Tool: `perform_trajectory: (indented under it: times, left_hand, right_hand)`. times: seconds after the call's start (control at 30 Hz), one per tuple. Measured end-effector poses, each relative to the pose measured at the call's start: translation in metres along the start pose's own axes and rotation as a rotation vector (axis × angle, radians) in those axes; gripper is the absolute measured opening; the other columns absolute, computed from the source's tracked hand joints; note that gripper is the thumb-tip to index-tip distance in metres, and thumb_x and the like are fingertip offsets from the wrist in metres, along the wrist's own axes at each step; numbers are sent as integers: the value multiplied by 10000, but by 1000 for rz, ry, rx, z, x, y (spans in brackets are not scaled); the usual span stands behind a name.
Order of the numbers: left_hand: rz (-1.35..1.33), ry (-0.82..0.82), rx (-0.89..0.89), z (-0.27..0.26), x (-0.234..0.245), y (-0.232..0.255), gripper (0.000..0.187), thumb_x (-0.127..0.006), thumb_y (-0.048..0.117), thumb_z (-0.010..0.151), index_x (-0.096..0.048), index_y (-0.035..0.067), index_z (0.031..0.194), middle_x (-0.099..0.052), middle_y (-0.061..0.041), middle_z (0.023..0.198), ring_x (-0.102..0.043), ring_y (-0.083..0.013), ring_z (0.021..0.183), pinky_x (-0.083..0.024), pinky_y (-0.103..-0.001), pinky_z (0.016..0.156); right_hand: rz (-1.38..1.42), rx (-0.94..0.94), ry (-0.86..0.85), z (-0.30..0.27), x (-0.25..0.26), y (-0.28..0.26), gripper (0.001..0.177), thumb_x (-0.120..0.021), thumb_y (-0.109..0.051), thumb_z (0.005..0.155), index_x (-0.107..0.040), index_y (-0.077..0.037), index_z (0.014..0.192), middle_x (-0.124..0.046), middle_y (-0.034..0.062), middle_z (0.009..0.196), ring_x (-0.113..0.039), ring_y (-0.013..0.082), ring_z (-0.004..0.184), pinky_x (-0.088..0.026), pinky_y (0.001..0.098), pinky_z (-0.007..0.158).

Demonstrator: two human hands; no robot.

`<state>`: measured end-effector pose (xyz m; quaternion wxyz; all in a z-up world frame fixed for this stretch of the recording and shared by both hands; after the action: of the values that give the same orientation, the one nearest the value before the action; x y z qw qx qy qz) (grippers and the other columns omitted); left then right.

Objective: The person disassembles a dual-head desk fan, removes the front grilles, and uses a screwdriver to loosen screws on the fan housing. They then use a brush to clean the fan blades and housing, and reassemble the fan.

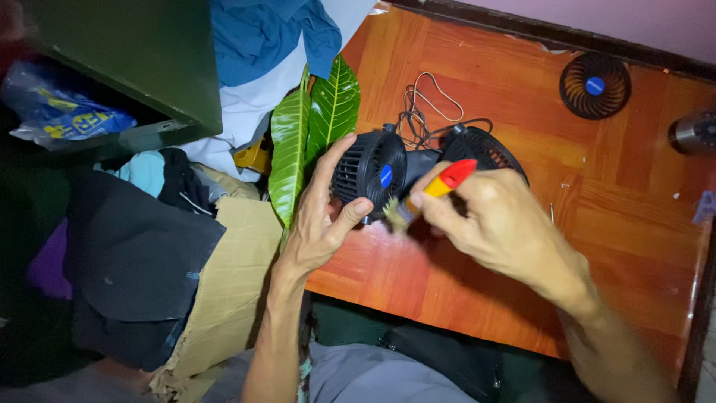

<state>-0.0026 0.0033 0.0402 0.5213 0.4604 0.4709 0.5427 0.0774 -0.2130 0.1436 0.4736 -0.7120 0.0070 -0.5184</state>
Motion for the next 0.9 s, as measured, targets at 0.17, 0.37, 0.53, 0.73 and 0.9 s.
perform_trajectory:
  times: [0.17,0.37,0.53,0.73,0.9]
  left_hand:
    - [73,-3,-6,0,3,-1,814,-676,400,1005,-295,37,1626,-467,-188,1573,-529,-266,1414,-456,-375,1181]
    - [-4,-9,89,4,2,1,874,-670,453,954,-267,52,1618,-490,-173,1518,-564,-249,1289,-519,-365,1022]
    - [-6,-15,44,2,3,0,856,-650,473,989,-263,48,1624,-436,-170,1570,-525,-251,1374,-501,-374,1090]
    - [-5,-19,17,3,5,-3,847,-639,475,1000,-264,39,1623,-454,-185,1558,-516,-267,1394,-462,-384,1142]
    - [19,-9,-27,2,1,-7,837,-643,463,1014,-267,23,1618,-430,-187,1587,-471,-282,1456,-401,-397,1208]
  right_hand:
    - [43,-114,56,-10,-2,-1,151,-677,-185,905,-756,-57,918,-753,66,667,-641,181,498,-517,310,473]
    - [-71,190,351,-19,-16,-8,167,-772,-62,905,-757,-24,1068,-756,108,900,-665,205,688,-513,304,618]
    - [24,190,430,-39,-32,-14,186,-773,-33,888,-750,-34,1072,-763,84,964,-703,179,755,-550,290,695]
    - [-97,174,575,-46,-36,-15,197,-779,-4,889,-738,-14,1082,-742,96,949,-691,222,771,-541,315,707]
    - [-161,338,450,-43,-48,-19,270,-792,-6,868,-721,3,1128,-732,101,969,-687,252,812,-548,336,747]
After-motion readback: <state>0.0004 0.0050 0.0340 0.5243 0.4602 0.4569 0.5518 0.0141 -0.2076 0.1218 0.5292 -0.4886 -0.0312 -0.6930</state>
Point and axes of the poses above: each hand's wrist, its own z-axis towards the middle knuckle, its own x-axis out of the back of the hand, y = z × x, the point moved 1 cm from there along z, towards the middle knuckle
